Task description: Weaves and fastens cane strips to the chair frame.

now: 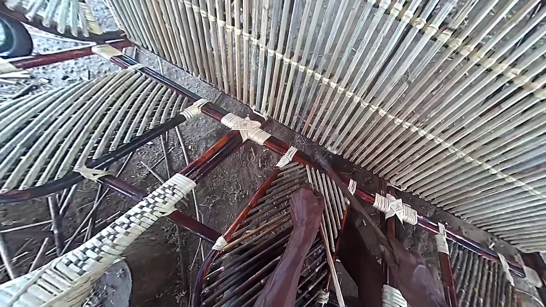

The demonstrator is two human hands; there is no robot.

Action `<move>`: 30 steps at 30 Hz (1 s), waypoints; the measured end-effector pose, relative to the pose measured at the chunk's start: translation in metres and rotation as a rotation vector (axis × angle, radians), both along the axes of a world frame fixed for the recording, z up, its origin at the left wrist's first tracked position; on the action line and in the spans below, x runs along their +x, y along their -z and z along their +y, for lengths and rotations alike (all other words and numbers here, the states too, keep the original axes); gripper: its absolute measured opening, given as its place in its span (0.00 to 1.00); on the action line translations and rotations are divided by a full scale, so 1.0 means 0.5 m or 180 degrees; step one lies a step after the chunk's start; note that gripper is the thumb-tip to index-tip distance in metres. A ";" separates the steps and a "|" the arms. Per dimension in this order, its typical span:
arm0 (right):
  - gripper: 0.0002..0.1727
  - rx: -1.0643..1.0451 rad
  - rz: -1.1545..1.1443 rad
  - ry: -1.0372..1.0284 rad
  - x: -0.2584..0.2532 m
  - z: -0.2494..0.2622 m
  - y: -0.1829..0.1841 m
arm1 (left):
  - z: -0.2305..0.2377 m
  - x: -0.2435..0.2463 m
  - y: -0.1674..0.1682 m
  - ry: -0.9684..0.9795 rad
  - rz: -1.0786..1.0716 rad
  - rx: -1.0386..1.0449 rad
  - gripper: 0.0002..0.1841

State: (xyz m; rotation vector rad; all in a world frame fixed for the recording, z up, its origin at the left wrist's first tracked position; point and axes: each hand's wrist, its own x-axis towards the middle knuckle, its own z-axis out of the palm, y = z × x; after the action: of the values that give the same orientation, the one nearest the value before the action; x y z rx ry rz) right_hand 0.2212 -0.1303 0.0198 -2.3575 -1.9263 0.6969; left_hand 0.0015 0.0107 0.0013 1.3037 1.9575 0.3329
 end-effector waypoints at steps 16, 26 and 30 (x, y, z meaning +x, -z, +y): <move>0.24 0.0442 -0.0019 -0.0150 -0.025 -0.029 0.012 | -0.003 -0.001 0.003 0.0079 0.0109 -0.0024 0.11; 0.24 -0.0709 -0.0173 0.0168 -0.019 0.006 -0.024 | 0.009 0.007 0.007 0.0129 0.0214 -0.0009 0.11; 0.24 -0.0370 0.0355 0.0776 0.004 -0.092 -0.070 | 0.000 -0.001 -0.011 0.0395 0.0308 -0.0149 0.17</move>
State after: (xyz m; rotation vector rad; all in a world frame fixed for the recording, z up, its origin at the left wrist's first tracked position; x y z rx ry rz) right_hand 0.2233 -0.1764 0.0549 -2.5017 -1.5603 0.9181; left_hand 0.0011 0.0109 0.0066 1.4266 1.9409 0.1652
